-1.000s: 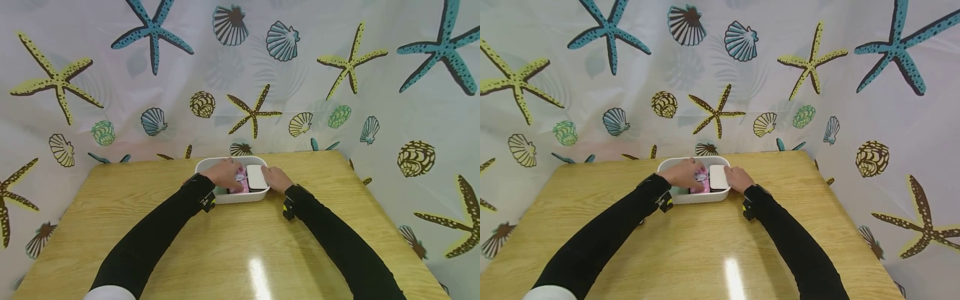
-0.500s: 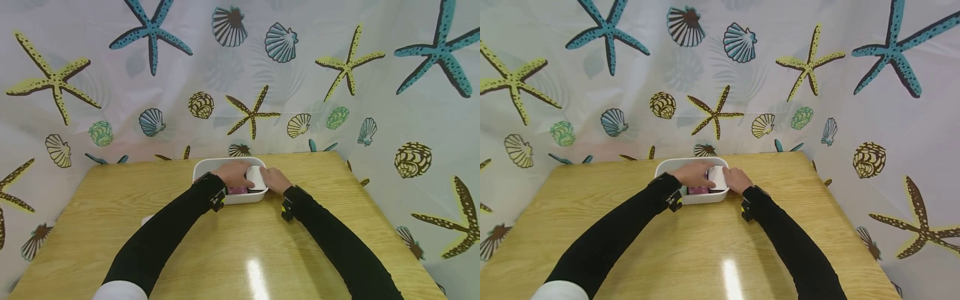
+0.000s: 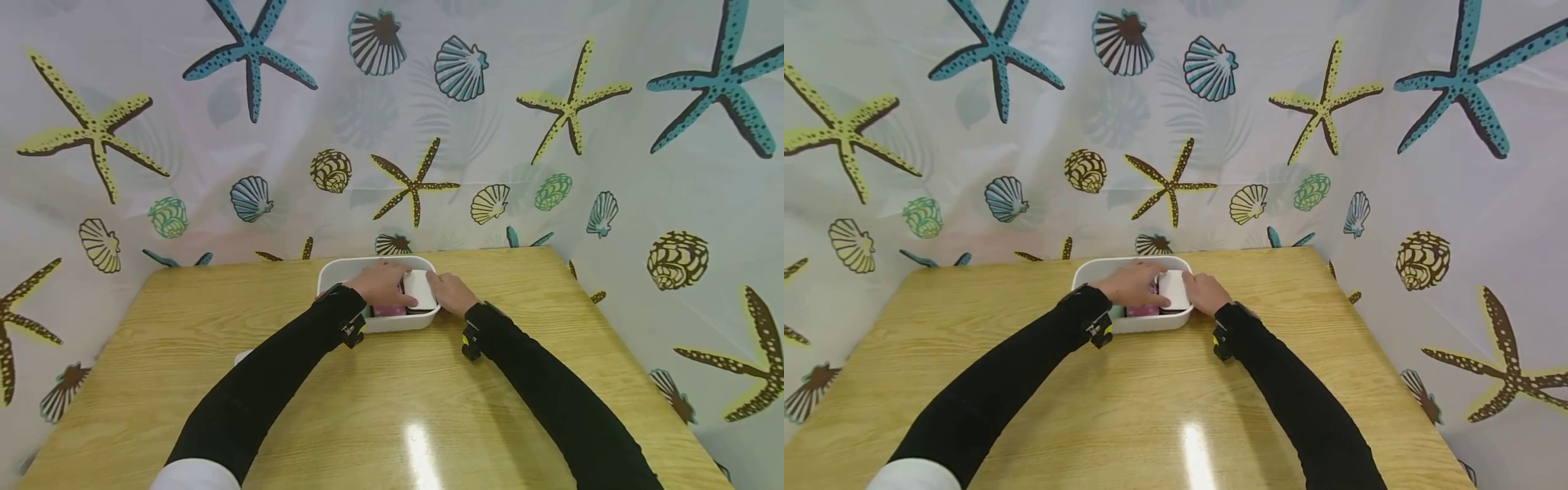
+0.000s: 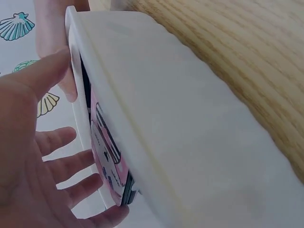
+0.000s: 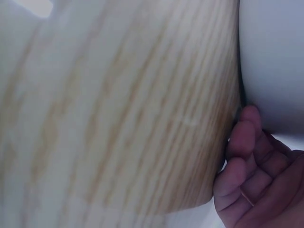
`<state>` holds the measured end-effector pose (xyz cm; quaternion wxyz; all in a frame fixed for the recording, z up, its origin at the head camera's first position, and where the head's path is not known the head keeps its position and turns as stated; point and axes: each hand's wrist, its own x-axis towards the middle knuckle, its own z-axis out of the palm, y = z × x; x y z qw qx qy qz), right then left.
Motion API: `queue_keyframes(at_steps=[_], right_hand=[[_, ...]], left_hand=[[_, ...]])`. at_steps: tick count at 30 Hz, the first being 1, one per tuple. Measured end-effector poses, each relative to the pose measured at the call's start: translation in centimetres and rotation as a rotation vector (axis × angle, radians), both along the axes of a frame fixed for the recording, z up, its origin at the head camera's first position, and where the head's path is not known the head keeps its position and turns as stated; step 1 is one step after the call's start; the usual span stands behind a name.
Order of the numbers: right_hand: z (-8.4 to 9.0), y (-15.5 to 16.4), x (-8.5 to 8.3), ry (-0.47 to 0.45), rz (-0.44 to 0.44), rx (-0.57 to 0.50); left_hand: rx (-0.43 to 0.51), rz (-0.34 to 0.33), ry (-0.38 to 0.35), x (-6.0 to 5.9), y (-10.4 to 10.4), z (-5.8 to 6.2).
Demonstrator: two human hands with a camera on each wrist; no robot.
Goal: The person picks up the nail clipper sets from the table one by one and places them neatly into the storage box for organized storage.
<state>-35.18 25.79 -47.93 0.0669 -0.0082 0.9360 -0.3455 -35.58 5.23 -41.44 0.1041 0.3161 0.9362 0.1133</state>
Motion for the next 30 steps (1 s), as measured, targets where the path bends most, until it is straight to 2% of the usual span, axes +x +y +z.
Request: queue_keyframes(at_steps=[4,7,14,20,22,24,27,30], right_hand=[[0.0,0.0,0.1,-0.007,-0.006,-0.004],[0.0,0.1,0.2,-0.013,-0.011,-0.007],[0.0,0.3,0.1,-0.016,-0.007,-0.012],[0.3,-0.1,-0.3,0.007,0.002,-0.008],[0.4,-0.3,-0.3,0.006,0.008,-0.01],[0.5,-0.4,-0.2,0.001,0.011,-0.01],[0.6,-0.3,0.1,-0.014,0.011,-0.015],[0.7,-0.5,0.4,-0.03,0.005,-0.015]], left_hand=[[0.057,-0.025,0.061,0.3,-1.3,0.3],[0.102,-0.022,0.097,1.0,-3.4,1.1],[0.151,0.041,0.152,4.2,-9.8,3.1],[0.13,0.068,0.19,7.0,-15.2,3.4],[0.081,0.072,0.165,7.8,-17.0,3.1],[0.015,0.064,0.089,8.4,-18.7,2.6],[-0.073,0.072,-0.039,9.1,-20.6,1.6],[-0.113,0.103,-0.111,9.7,-22.0,0.1]])
